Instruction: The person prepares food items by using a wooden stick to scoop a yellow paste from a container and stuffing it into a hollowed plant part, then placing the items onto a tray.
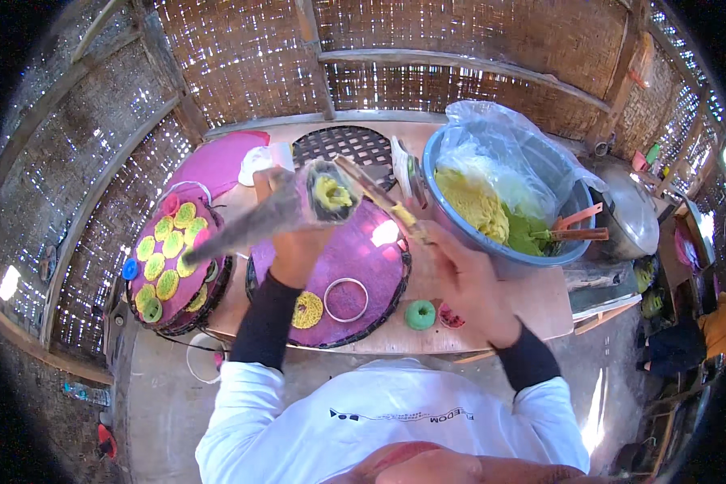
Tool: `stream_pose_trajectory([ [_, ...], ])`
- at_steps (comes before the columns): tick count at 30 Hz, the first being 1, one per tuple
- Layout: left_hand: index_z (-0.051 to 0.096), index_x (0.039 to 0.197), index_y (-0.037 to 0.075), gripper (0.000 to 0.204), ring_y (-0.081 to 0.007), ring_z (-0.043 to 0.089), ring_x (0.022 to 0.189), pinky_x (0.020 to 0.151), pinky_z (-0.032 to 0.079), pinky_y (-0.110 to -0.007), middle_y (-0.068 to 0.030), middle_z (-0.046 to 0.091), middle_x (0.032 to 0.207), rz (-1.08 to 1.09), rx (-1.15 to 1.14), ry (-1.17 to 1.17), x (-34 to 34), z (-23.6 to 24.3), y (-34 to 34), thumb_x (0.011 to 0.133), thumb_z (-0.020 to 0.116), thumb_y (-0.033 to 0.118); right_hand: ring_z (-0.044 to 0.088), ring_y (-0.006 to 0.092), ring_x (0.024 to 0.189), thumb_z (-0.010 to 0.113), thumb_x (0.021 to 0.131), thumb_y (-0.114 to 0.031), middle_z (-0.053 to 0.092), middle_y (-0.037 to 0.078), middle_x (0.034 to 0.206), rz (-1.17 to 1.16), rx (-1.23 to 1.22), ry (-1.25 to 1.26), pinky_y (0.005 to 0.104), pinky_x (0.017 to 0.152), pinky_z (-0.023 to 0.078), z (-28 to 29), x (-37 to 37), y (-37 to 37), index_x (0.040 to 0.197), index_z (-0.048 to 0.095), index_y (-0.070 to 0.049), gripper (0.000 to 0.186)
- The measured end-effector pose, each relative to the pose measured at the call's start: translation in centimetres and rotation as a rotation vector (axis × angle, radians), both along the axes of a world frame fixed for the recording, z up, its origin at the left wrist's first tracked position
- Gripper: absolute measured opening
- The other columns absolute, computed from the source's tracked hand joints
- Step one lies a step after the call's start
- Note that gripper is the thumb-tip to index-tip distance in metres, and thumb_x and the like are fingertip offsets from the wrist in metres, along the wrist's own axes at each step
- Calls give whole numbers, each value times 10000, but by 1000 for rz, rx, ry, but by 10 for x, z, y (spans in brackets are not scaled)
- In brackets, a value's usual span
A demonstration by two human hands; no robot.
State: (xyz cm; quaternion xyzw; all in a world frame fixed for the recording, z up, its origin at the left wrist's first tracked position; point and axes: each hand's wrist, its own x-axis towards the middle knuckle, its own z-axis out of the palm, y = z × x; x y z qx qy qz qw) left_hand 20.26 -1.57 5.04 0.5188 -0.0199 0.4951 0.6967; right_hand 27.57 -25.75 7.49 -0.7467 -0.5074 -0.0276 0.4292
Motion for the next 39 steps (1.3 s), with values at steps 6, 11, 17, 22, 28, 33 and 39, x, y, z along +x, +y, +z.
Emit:
stream_pose_trajectory([
  [6, 286, 1072, 53, 588, -164, 512, 898, 753, 454, -290, -86, 451, 1013, 766, 704, 208, -2, 12, -18, 669, 711, 97, 595, 328, 656, 466, 801, -5, 597, 206, 870, 103, 78, 26, 349, 585, 458, -26, -19, 13, 1160, 488, -12, 360],
  [11, 351, 1087, 64, 488, -189, 508, 940, 789, 445, -325, -92, 466, 1051, 408, 135, 20, 7, -17, 7, 711, 570, 286, 602, 318, 638, 480, 803, -18, 594, 204, 832, 127, 62, 9, 349, 551, 452, -11, -3, 9, 1155, 497, -22, 352],
  [17, 425, 1086, 77, 458, -196, 522, 932, 810, 449, -345, -78, 498, 1015, 390, 212, -19, 5, -17, 3, 764, 471, 399, 607, 284, 690, 510, 811, -75, 587, 202, 877, 72, 53, -41, 348, 590, 468, -35, -9, 6, 1128, 520, -41, 319],
  [22, 441, 1079, 77, 424, -185, 518, 911, 814, 442, -343, -61, 491, 969, 521, 558, 25, -17, -9, 16, 759, 525, 343, 614, 237, 794, 501, 836, -114, 582, 184, 1012, 267, -21, 184, 325, 674, 483, -26, 12, -22, 1122, 532, -55, 293],
  [28, 459, 1071, 78, 394, -171, 513, 886, 818, 434, -341, -40, 484, 915, 553, 1415, 2, -60, 15, -7, 755, 589, 275, 624, 235, 668, 499, 815, -102, 629, 133, 854, 21, 157, -192, 343, 594, 478, 52, 74, -22, 1094, 555, -62, 288],
  [33, 558, 921, 107, 296, -157, 507, 893, 823, 429, -317, -4, 479, 890, 463, 2093, 9, -58, 47, -27, 671, 553, 266, 575, 354, 664, 508, 798, -175, 589, 168, 717, -79, -175, -506, 419, 541, 453, 120, 60, 3, 942, 605, -140, 178],
  [39, 524, 711, 108, 205, -160, 489, 835, 845, 419, -316, -12, 421, 800, 198, 2350, 70, -47, 75, -46, 548, 554, 228, 548, 358, 633, 487, 789, -168, 562, 181, 689, 58, -399, -639, 446, 558, 420, 130, 78, 39, 837, 616, -75, 166],
])
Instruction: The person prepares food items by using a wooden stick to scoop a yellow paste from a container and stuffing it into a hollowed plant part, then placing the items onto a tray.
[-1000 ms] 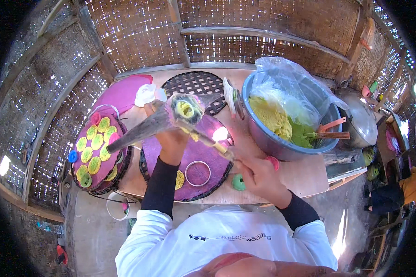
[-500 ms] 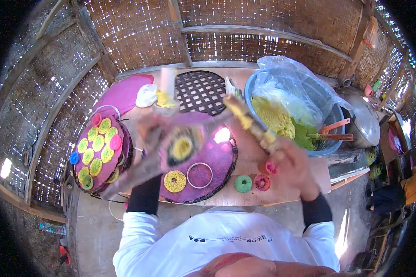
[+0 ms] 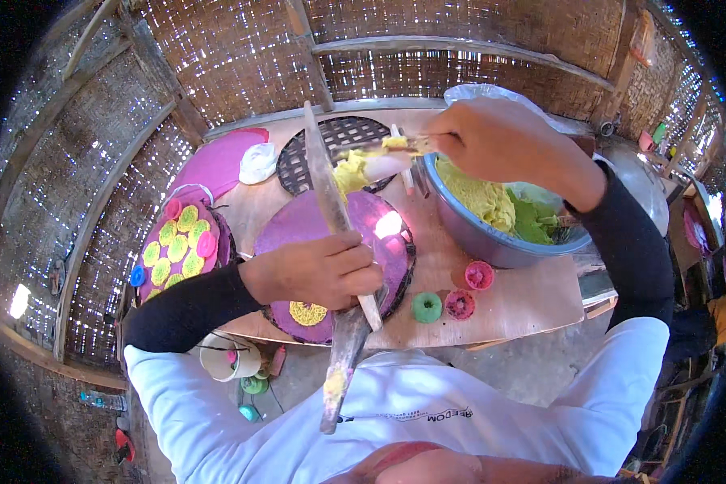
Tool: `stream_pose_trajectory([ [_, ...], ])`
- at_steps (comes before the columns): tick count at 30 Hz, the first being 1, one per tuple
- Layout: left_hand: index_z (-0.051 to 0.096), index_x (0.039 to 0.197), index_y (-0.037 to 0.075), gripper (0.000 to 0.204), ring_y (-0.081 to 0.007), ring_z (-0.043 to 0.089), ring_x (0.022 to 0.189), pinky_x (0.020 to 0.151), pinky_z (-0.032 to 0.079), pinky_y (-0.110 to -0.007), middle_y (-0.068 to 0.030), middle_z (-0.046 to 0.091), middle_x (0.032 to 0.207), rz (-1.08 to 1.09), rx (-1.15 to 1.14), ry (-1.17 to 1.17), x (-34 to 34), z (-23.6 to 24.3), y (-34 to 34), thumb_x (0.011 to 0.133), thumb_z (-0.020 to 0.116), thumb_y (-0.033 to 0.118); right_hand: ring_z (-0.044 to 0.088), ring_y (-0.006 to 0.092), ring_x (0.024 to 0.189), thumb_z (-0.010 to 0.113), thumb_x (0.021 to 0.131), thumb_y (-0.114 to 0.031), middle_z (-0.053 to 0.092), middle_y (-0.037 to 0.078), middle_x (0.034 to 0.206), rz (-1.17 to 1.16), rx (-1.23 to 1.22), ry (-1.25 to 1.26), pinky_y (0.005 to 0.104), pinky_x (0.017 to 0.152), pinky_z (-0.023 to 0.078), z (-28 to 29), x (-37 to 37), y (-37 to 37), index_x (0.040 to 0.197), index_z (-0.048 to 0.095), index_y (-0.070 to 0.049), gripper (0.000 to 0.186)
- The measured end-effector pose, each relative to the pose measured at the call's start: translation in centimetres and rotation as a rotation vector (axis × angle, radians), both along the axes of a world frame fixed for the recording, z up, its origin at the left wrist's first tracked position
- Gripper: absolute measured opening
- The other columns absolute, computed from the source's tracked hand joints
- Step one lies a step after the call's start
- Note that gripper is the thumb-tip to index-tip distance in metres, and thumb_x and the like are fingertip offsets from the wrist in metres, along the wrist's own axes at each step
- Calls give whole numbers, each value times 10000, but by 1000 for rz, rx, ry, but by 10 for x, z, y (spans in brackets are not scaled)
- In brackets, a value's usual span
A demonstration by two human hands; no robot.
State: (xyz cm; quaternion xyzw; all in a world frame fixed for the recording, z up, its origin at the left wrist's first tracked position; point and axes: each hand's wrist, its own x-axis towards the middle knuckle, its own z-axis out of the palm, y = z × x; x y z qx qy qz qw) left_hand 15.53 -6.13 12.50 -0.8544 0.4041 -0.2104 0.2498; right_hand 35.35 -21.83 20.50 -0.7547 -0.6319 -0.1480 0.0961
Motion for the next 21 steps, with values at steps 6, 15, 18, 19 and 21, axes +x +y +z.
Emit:
stream_pose_trajectory([
  [6, 517, 718, 95, 212, -179, 508, 807, 813, 440, -324, -24, 438, 785, 43, -106, 61, -6, -8, 0, 545, 580, 200, 559, 350, 634, 493, 780, -171, 572, 167, 693, 125, 24, 23, 445, 552, 427, -16, -11, -7, 839, 622, -100, 159],
  [15, 520, 787, 48, 234, -213, 562, 732, 671, 472, -350, -88, 544, 777, 29, -1287, 69, -21, -19, 24, 743, 666, 226, 561, 292, 538, 490, 797, -161, 583, 107, 638, 171, 39, -77, 402, 462, 419, -34, -11, -23, 999, 598, -170, 229],
  [18, 505, 831, 26, 296, -203, 567, 698, 617, 470, -355, -110, 554, 751, -262, -1649, 353, -8, -16, 42, 755, 668, 260, 553, 273, 515, 505, 785, -146, 587, 97, 644, 202, 28, -86, 383, 447, 414, -39, -4, -31, 1023, 588, -182, 254],
  [19, 498, 837, 22, 311, -200, 565, 687, 609, 468, -355, -115, 556, 744, -351, -1695, 441, -7, -13, 41, 756, 669, 269, 549, 261, 505, 516, 776, -135, 587, 92, 645, 225, 29, -110, 371, 437, 410, -40, -2, -34, 1035, 583, -187, 273],
  [21, 478, 829, 23, 343, -198, 560, 670, 601, 462, -346, -123, 557, 727, -394, -1855, 405, -10, -9, 35, 749, 671, 295, 537, 242, 488, 529, 762, -126, 572, 73, 626, 264, 67, -131, 358, 422, 399, -46, 4, -38, 1048, 580, -193, 298],
])
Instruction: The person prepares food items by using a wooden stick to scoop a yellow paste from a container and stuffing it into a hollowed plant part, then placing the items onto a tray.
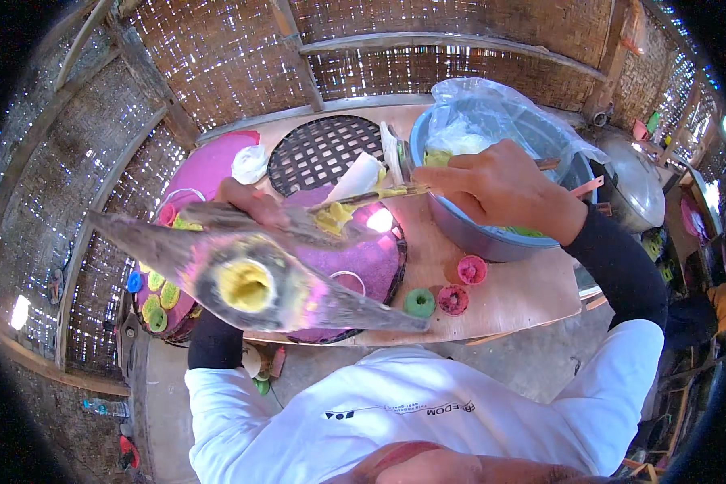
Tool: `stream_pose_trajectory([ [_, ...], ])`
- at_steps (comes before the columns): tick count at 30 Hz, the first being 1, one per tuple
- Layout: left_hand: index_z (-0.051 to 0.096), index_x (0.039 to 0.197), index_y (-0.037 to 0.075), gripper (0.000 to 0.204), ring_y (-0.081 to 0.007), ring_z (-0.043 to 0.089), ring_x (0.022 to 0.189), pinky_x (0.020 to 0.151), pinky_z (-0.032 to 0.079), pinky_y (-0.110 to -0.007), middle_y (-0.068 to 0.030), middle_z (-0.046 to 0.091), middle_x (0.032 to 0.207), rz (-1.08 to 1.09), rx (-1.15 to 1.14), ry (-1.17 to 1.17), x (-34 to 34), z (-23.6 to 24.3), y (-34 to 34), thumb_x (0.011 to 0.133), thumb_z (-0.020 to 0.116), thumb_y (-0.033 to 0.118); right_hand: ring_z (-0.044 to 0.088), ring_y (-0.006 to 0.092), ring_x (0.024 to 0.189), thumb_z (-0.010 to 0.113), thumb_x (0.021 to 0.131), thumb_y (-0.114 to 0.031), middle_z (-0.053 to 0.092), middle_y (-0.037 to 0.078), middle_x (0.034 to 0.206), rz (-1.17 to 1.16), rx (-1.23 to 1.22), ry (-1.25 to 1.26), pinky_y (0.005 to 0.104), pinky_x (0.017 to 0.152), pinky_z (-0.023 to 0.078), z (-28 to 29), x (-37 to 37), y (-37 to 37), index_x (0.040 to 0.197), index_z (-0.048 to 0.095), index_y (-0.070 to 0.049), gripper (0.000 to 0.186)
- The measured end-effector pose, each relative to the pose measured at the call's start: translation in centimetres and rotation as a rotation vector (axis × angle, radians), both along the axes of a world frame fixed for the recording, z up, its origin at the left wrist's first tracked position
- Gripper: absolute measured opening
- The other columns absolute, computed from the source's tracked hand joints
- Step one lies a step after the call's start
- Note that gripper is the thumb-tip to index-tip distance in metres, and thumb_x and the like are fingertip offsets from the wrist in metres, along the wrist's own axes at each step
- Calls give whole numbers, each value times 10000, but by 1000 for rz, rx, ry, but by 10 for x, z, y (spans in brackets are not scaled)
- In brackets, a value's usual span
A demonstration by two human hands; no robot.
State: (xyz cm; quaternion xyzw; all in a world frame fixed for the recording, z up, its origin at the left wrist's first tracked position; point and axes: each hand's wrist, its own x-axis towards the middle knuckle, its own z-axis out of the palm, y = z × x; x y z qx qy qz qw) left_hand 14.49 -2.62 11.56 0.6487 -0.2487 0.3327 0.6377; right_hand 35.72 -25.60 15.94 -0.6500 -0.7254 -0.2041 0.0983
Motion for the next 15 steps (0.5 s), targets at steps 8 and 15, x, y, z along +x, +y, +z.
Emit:
stream_pose_trajectory([
  [8, 495, 695, 136, 278, -155, 464, 781, 710, 389, -301, -5, 449, 861, 70, -76, -90, 7, -7, 0, 619, 751, 212, 544, 211, 494, 546, 730, -216, 489, 21, 596, 85, -37, -140, 365, 418, 416, -1, 15, -16, 1102, 535, -261, 375],
  [15, 453, 732, 148, 249, -160, 448, 810, 763, 375, -319, -43, 440, 870, -134, -519, 40, 19, -23, 8, 598, 662, 169, 526, 188, 484, 529, 746, -192, 466, 3, 571, 48, -12, -314, 344, 416, 396, -4, 35, -41, 1062, 575, -271, 329],
])
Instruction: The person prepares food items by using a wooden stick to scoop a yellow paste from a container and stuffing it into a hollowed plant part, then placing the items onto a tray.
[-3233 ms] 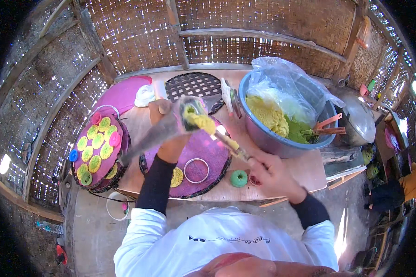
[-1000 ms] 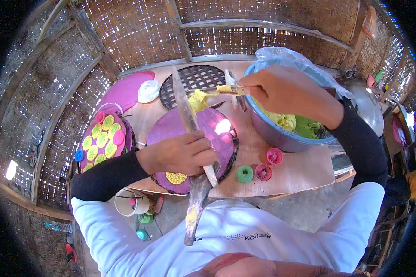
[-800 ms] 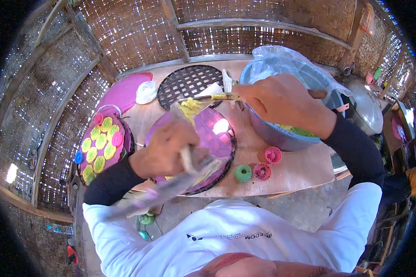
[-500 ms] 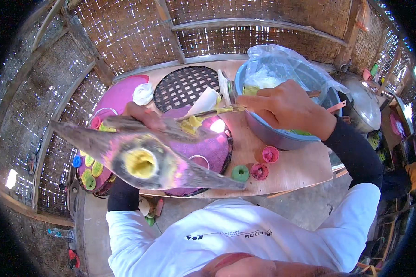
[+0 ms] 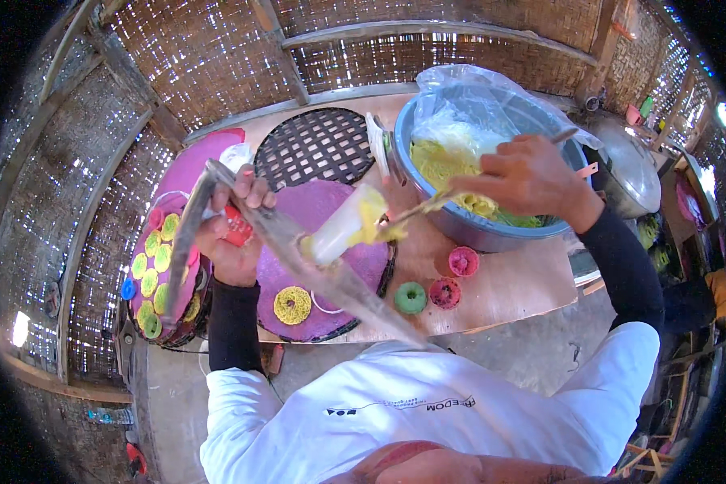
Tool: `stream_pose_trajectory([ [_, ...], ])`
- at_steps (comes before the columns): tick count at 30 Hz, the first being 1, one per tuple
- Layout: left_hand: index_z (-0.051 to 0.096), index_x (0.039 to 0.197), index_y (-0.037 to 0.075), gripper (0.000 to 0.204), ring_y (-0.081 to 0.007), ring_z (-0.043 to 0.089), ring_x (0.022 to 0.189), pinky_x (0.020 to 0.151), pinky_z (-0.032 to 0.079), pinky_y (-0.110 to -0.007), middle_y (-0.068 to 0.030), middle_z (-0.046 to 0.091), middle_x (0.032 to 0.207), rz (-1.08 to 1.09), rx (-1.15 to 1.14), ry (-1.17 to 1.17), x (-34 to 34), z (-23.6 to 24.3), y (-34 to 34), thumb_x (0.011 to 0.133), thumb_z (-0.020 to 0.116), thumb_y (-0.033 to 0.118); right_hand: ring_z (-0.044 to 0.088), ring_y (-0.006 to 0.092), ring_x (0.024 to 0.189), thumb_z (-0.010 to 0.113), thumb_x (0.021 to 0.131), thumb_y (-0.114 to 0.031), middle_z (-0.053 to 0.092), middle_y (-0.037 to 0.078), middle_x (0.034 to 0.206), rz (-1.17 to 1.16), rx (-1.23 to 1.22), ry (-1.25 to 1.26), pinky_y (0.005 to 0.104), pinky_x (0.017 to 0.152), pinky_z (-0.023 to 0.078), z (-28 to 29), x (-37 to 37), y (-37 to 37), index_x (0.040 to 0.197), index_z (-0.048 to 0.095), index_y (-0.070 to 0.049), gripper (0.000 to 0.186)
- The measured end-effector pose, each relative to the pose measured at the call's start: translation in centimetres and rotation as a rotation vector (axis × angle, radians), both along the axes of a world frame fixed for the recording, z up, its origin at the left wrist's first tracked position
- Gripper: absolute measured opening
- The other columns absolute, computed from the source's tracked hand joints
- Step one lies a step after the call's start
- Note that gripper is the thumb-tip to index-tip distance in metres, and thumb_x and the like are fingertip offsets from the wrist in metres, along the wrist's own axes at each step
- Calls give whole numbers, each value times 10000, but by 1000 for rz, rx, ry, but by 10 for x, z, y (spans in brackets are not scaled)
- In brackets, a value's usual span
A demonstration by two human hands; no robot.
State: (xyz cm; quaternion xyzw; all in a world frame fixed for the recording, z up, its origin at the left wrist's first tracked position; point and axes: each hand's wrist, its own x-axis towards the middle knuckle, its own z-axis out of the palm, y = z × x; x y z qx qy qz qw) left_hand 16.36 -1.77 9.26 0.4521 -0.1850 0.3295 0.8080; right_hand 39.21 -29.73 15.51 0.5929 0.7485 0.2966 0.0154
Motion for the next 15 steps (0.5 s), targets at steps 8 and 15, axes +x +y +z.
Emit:
stream_pose_trajectory([
  [8, 551, 804, 189, 172, -134, 425, 830, 802, 364, -290, -17, 399, 882, -163, -255, -187, -5, -29, 14, 664, 650, 201, 625, 272, 654, 539, 718, -138, 623, 103, 699, -846, -270, 59, 402, 560, 489, -47, 60, -2, 837, 655, -116, 168],
  [15, 567, 796, 199, 180, -131, 420, 827, 808, 358, -303, -19, 387, 879, -260, -293, -243, 7, -37, 17, 644, 664, 190, 623, 283, 707, 546, 760, -186, 622, 134, 768, -859, -210, 198, 387, 619, 499, -92, 60, 39, 861, 607, -18, 205],
])
